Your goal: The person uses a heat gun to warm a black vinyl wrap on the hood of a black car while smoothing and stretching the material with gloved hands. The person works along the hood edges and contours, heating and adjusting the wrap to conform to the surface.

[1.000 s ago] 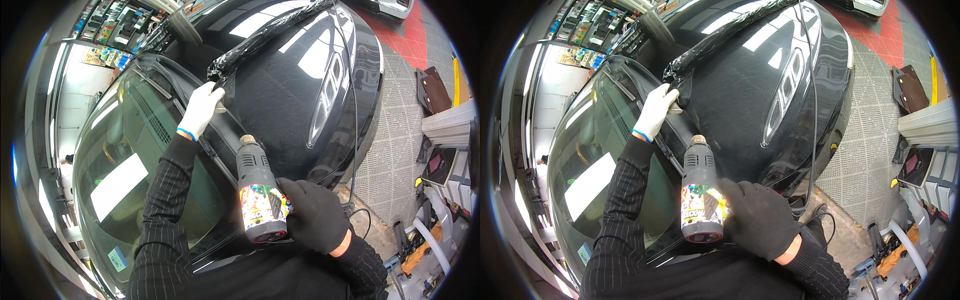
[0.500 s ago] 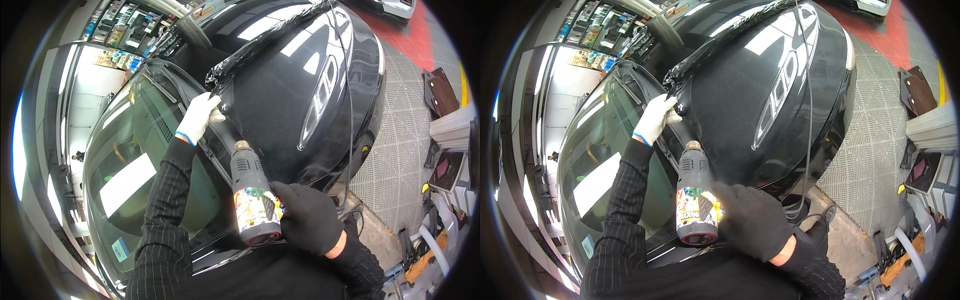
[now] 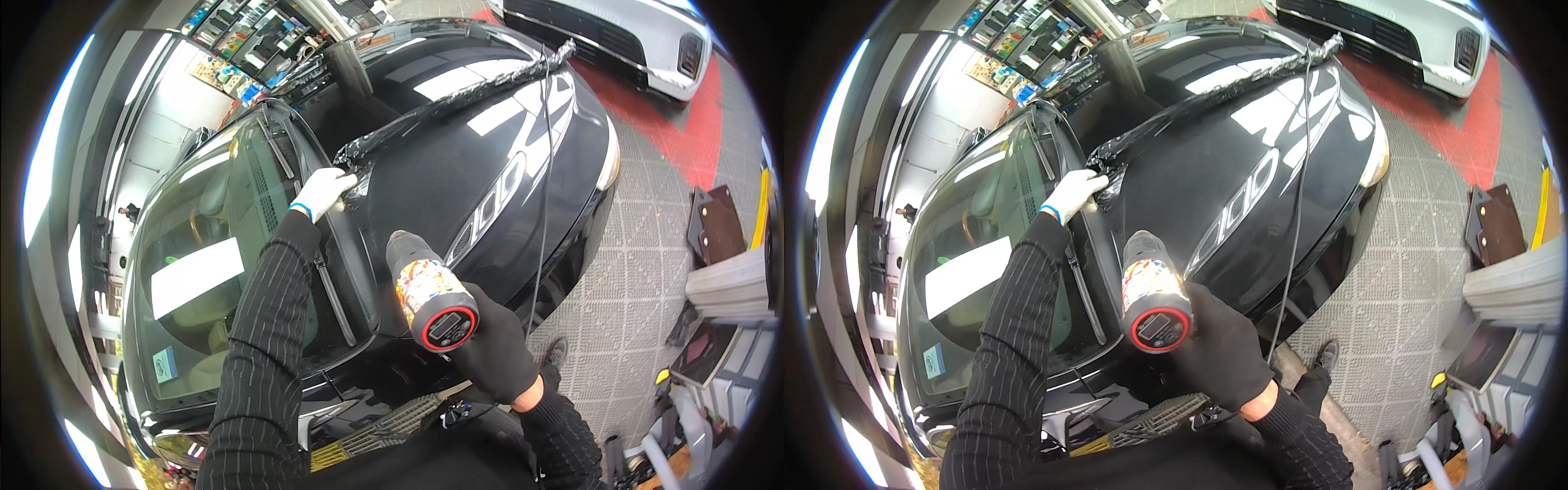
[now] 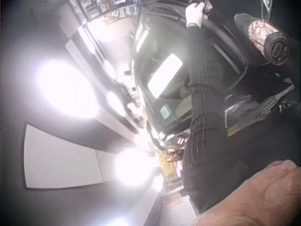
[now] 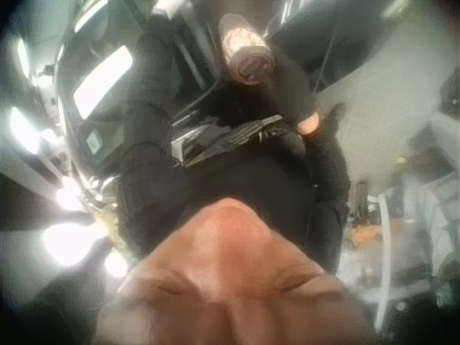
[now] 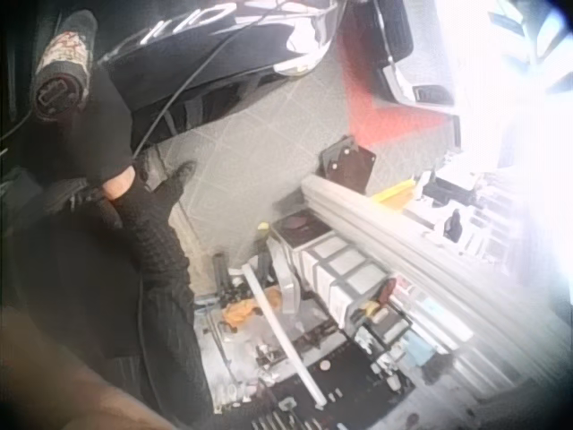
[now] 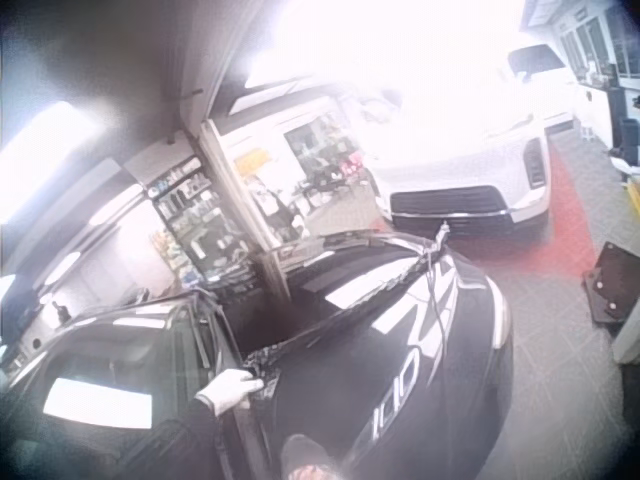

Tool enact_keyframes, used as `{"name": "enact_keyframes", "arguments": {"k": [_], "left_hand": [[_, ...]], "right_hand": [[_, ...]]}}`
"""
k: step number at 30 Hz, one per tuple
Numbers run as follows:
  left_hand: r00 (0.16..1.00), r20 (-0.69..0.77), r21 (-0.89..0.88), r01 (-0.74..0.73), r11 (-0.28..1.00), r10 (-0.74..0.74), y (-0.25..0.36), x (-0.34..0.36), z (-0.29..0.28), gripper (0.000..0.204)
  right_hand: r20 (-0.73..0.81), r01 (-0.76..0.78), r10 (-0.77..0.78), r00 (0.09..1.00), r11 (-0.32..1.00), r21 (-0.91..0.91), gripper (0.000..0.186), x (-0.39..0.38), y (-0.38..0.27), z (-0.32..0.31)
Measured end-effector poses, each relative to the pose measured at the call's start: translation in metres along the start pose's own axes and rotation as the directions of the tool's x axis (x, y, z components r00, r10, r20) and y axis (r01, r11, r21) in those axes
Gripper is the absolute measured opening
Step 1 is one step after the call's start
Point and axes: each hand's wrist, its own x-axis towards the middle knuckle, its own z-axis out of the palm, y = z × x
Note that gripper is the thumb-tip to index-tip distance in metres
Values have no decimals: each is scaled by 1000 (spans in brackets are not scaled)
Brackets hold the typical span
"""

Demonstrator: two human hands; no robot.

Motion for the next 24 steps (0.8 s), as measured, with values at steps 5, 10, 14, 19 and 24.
{"name": "enact_keyframes", "arguments": {"k": [5,10,14,19,24], "left_hand": [[972,-236,521,110,847,18,3,2,-7,56],[899,-291,536,-130,834,327,34,13,15,98],[981,-123,633,-41,773,153,57,35,26,91],[965,-124,768,-55,638,233,61,51,39,83],[982,-113,709,-26,705,149,58,55,52,68]], "right_hand": [[77,-51,50,996,998,21,44,14,1,-40],[178,-48,46,983,999,2,45,37,14,-73],[257,-66,72,964,997,-31,44,48,19,-102],[316,-91,98,944,995,-37,40,64,17,-128],[322,-145,144,936,989,-19,40,76,16,-135]]}}
